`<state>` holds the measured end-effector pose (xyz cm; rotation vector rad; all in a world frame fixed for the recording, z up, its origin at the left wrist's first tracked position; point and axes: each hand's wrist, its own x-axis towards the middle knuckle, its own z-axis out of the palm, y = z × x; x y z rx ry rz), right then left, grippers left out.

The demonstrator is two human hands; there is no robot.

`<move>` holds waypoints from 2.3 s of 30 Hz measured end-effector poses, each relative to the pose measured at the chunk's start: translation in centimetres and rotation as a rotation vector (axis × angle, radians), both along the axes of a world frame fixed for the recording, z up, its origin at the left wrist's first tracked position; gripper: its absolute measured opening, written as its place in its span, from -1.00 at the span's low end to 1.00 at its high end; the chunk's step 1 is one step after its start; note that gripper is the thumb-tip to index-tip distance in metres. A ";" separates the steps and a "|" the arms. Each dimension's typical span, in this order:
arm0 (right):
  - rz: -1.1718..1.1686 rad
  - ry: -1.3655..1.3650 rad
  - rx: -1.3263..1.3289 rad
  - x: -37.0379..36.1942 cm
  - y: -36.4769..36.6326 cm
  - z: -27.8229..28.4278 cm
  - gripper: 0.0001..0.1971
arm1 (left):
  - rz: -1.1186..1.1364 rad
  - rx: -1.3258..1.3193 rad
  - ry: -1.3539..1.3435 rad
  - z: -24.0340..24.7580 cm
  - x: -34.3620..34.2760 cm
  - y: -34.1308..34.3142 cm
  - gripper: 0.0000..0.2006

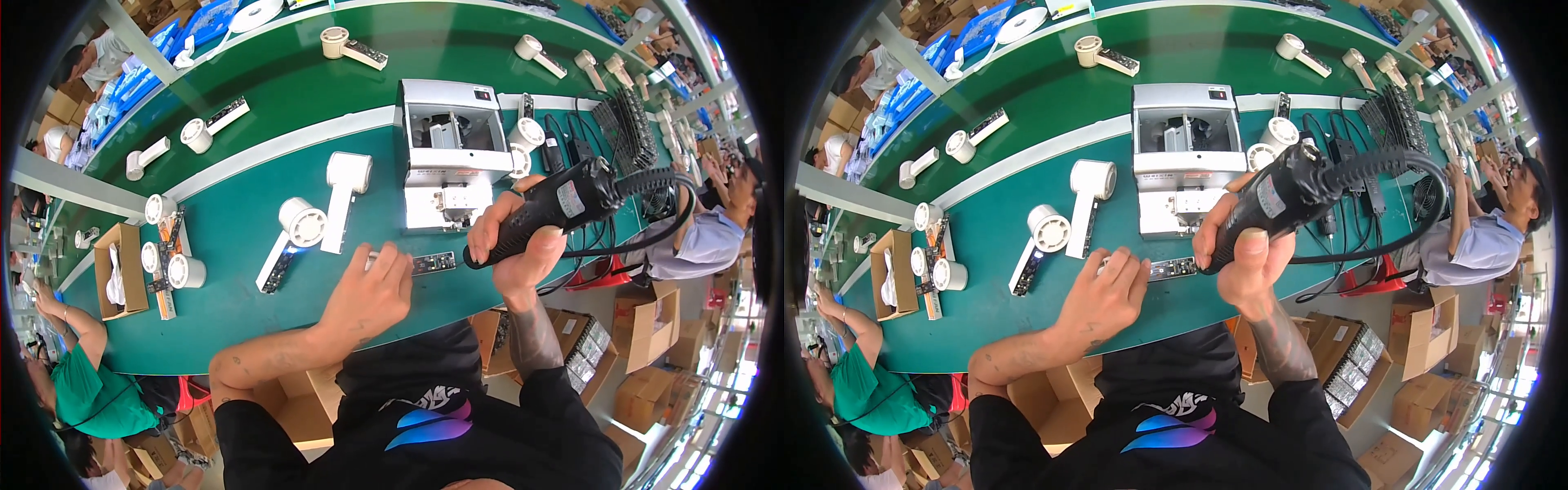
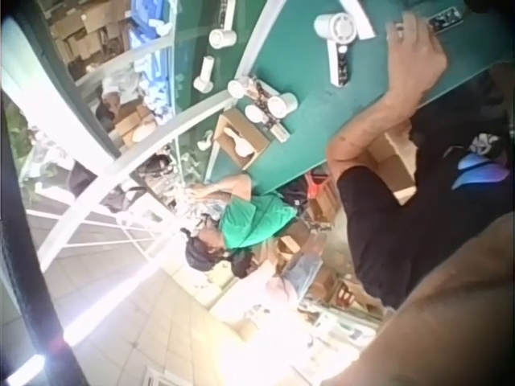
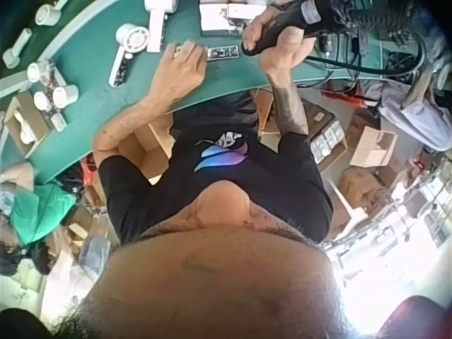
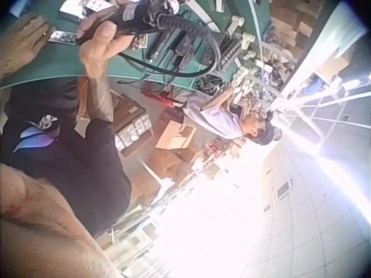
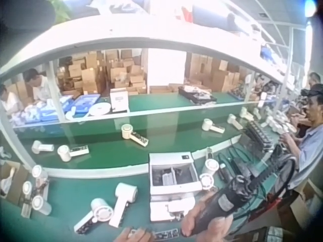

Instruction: The person assembles handheld hair dryers by inserting internal wiring, a circuit board, and plastic components into the hair dryer housing, then securing the components with screws using an electric screwdriver.

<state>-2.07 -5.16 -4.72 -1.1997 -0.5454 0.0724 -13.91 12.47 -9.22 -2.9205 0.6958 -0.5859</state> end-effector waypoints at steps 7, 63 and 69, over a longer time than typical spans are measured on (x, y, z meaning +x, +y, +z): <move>-0.001 -0.035 0.047 -1.9 0.2 -0.4 -0.23 | -0.016 -0.040 0.013 0.0 0.0 0.0 -0.73; 0.011 -0.011 0.037 -0.6 3.8 1.7 -0.11 | 0.141 -0.198 0.256 5.8 -1.1 2.3 -0.30; 0.092 -0.010 0.089 -1.6 6.2 1.9 -0.11 | 0.169 -0.132 0.295 5.0 -0.8 2.6 -0.36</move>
